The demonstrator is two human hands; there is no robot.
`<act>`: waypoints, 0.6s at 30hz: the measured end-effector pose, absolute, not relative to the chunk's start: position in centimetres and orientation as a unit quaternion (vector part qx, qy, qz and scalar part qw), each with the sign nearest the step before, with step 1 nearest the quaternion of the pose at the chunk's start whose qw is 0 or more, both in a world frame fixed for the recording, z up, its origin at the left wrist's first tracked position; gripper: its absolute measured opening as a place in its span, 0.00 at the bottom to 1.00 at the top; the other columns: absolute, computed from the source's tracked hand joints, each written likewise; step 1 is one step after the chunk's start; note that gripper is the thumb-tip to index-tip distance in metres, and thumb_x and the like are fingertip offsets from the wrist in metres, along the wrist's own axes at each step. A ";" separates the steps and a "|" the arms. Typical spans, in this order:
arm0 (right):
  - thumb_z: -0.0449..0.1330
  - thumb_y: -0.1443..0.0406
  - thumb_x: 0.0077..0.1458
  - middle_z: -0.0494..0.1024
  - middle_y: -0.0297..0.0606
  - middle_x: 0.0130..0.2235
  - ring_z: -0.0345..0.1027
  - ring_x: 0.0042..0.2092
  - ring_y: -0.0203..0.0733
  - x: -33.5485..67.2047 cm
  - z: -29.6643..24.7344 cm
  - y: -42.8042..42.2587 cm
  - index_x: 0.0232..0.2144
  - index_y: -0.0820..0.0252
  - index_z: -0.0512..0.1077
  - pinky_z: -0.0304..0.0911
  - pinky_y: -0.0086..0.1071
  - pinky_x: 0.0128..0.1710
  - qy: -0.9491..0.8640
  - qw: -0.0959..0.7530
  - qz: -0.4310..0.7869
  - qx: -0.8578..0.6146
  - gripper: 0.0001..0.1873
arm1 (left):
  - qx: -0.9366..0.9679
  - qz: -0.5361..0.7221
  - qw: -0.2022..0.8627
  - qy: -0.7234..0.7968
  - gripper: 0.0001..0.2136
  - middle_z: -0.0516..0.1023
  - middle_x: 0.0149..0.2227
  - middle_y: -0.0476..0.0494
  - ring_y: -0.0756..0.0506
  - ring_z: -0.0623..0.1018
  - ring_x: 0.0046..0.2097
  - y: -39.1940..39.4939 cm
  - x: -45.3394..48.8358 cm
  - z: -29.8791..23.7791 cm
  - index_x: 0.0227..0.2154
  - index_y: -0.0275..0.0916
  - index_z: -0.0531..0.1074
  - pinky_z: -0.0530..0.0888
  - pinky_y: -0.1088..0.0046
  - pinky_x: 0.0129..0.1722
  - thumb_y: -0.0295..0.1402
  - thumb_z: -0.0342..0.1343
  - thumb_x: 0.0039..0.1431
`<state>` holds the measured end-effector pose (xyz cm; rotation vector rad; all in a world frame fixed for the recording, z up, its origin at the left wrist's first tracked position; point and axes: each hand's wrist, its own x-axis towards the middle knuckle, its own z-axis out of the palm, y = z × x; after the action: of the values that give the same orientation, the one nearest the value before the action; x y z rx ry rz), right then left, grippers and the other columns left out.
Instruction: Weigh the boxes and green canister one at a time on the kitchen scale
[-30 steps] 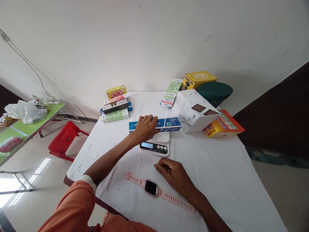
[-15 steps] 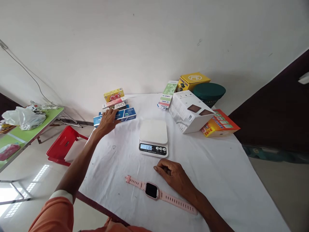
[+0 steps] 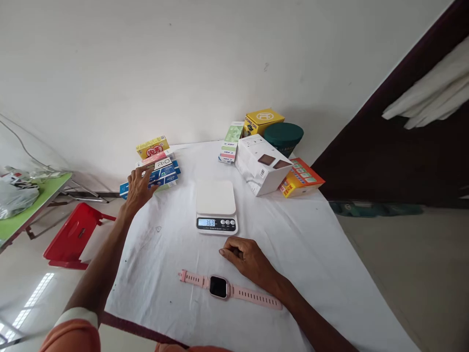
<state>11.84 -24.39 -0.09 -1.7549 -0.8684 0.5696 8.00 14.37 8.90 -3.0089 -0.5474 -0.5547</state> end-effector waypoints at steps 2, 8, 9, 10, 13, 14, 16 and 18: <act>0.58 0.60 0.62 0.68 0.31 0.25 0.58 0.28 0.35 11.9 0.0 -24.4 0.24 0.57 0.65 0.55 0.31 0.30 -0.364 0.527 0.238 -0.730 0.15 | -0.969 -0.190 0.000 -0.158 0.31 0.66 0.64 0.27 0.27 0.67 0.63 12.6 9.0 9.5 0.65 0.41 0.65 0.67 0.45 0.61 0.37 0.63 0.59; 0.59 0.61 0.61 0.69 0.31 0.26 0.58 0.28 0.35 11.9 -0.1 -24.5 0.24 0.57 0.66 0.54 0.31 0.30 -0.360 0.534 0.241 -0.727 0.14 | -0.966 -0.198 -0.161 -0.030 0.32 0.70 0.60 0.30 0.32 0.71 0.61 1.1 16.6 12.5 0.65 0.41 0.64 0.69 0.49 0.62 0.48 0.61 0.62; 0.59 0.61 0.61 0.69 0.31 0.25 0.57 0.28 0.35 11.9 -0.2 -24.5 0.24 0.57 0.66 0.54 0.31 0.29 -0.358 0.536 0.241 -0.726 0.14 | -0.964 -0.178 -0.195 -0.029 0.34 0.70 0.60 0.29 0.31 0.71 0.62 -1.5 18.3 13.0 0.66 0.40 0.62 0.69 0.48 0.62 0.51 0.61 0.62; 0.59 0.61 0.61 0.68 0.30 0.25 0.57 0.27 0.35 11.9 -0.2 -24.5 0.24 0.57 0.65 0.53 0.31 0.29 -0.357 0.538 0.241 -0.725 0.14 | -0.959 -0.162 -0.230 -0.042 0.37 0.69 0.62 0.28 0.30 0.69 0.64 -4.2 20.2 13.5 0.67 0.41 0.61 0.68 0.47 0.63 0.53 0.62 0.61; 0.59 0.61 0.61 0.66 0.29 0.24 0.56 0.27 0.34 11.9 -0.4 -24.4 0.24 0.57 0.65 0.53 0.31 0.29 -0.364 0.544 0.236 -0.718 0.14 | -0.932 -0.126 -0.312 -0.136 0.47 0.59 0.70 0.25 0.24 0.61 0.71 -11.5 25.4 14.2 0.71 0.45 0.52 0.62 0.40 0.66 0.56 0.66 0.54; 0.59 0.61 0.61 0.66 0.29 0.24 0.57 0.27 0.34 12.0 -0.5 -24.4 0.24 0.57 0.65 0.53 0.31 0.30 -0.369 0.546 0.233 -0.715 0.14 | -0.924 -0.120 -0.327 -0.159 0.51 0.54 0.72 0.25 0.22 0.57 0.73 -13.4 26.8 14.2 0.72 0.46 0.49 0.58 0.39 0.67 0.56 0.68 0.51; 0.59 0.60 0.62 0.66 0.29 0.25 0.58 0.28 0.35 12.0 -0.5 -24.5 0.24 0.58 0.65 0.54 0.31 0.30 -0.379 0.551 0.228 -0.708 0.15 | -0.915 -0.113 -0.337 -0.189 0.56 0.45 0.76 0.26 0.21 0.47 0.76 -16.2 28.8 14.1 0.72 0.48 0.44 0.53 0.38 0.69 0.54 0.71 0.46; 0.59 0.60 0.63 0.67 0.30 0.26 0.59 0.29 0.35 12.1 -0.6 -24.6 0.25 0.58 0.65 0.55 0.30 0.31 -0.386 0.553 0.226 -0.703 0.15 | -0.918 -0.097 -0.331 -0.194 0.59 0.39 0.77 0.25 0.21 0.40 0.77 -17.6 29.7 13.8 0.73 0.45 0.43 0.50 0.37 0.70 0.51 0.73 0.44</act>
<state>12.09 -24.56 -0.58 -1.6625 -0.9126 0.5337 29.70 -17.61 13.83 -3.7145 -0.7838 -0.3932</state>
